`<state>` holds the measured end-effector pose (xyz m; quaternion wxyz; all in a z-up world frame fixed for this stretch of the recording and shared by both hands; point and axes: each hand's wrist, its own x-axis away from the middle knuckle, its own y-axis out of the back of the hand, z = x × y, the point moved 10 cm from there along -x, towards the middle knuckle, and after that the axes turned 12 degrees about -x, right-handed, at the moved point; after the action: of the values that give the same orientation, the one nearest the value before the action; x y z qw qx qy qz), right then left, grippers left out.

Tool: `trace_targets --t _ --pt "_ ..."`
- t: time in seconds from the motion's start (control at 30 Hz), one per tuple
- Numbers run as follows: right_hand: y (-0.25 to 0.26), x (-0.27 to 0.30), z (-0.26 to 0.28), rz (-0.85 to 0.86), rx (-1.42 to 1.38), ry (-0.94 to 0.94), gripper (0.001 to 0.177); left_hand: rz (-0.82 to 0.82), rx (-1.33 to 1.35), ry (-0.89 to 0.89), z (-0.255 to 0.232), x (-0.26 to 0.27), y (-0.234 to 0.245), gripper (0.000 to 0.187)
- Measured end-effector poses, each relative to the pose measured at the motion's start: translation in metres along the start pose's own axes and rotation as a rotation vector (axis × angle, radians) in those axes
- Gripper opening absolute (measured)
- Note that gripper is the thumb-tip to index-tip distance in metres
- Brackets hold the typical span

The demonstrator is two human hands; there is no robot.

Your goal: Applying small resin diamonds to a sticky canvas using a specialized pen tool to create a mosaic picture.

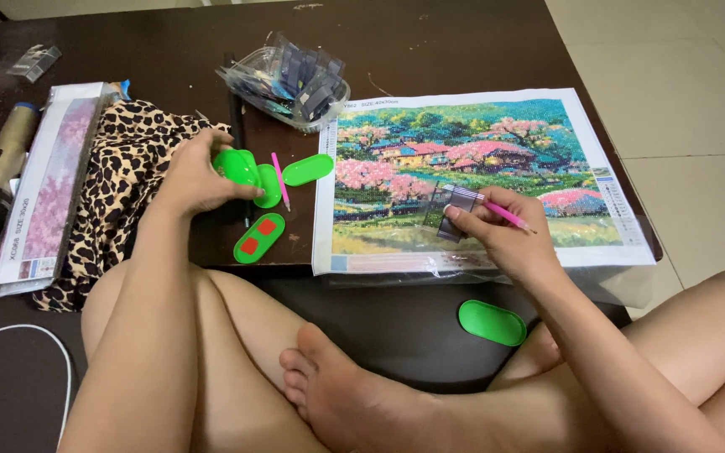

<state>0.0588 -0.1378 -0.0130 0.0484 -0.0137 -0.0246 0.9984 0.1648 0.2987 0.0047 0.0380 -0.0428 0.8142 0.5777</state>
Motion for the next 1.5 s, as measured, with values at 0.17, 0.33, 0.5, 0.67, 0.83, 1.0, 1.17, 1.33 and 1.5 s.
trace_targets --t 0.17,0.33,0.5,0.67,0.83,1.0,1.17,1.33,1.5 --pt "0.000 0.003 0.002 -0.009 0.004 -0.010 0.012 0.007 -0.001 0.006 -0.001 -0.002 -0.005 0.090" --pt "0.000 0.003 0.003 -0.007 -0.001 -0.002 0.012 0.008 -0.005 0.034 0.002 -0.001 -0.007 0.092" --pt "-0.002 0.004 0.007 -0.005 0.030 0.010 0.014 0.065 -0.098 -0.012 -0.004 -0.008 -0.032 0.099" --pt "-0.004 0.004 0.008 0.003 0.017 0.016 0.012 0.126 -0.117 -0.010 -0.015 -0.003 -0.033 0.102" --pt "0.000 0.004 0.006 0.000 0.024 0.017 0.012 0.136 -0.124 -0.025 -0.018 -0.002 -0.036 0.105" --pt "0.008 0.011 0.008 -0.007 0.012 0.025 0.012 0.047 -0.088 -0.057 -0.042 0.008 -0.011 0.122" --pt "0.008 0.032 0.022 0.014 0.028 0.046 0.011 -0.174 0.238 -0.291 -0.127 0.066 0.017 0.083" --pt "0.007 0.058 0.009 0.048 -0.013 0.015 0.012 -0.091 0.670 -0.306 -0.203 0.137 -0.021 0.044" --pt "0.011 0.082 0.004 0.096 -0.087 -0.006 0.012 0.042 0.760 -0.391 -0.262 0.166 -0.039 0.019"
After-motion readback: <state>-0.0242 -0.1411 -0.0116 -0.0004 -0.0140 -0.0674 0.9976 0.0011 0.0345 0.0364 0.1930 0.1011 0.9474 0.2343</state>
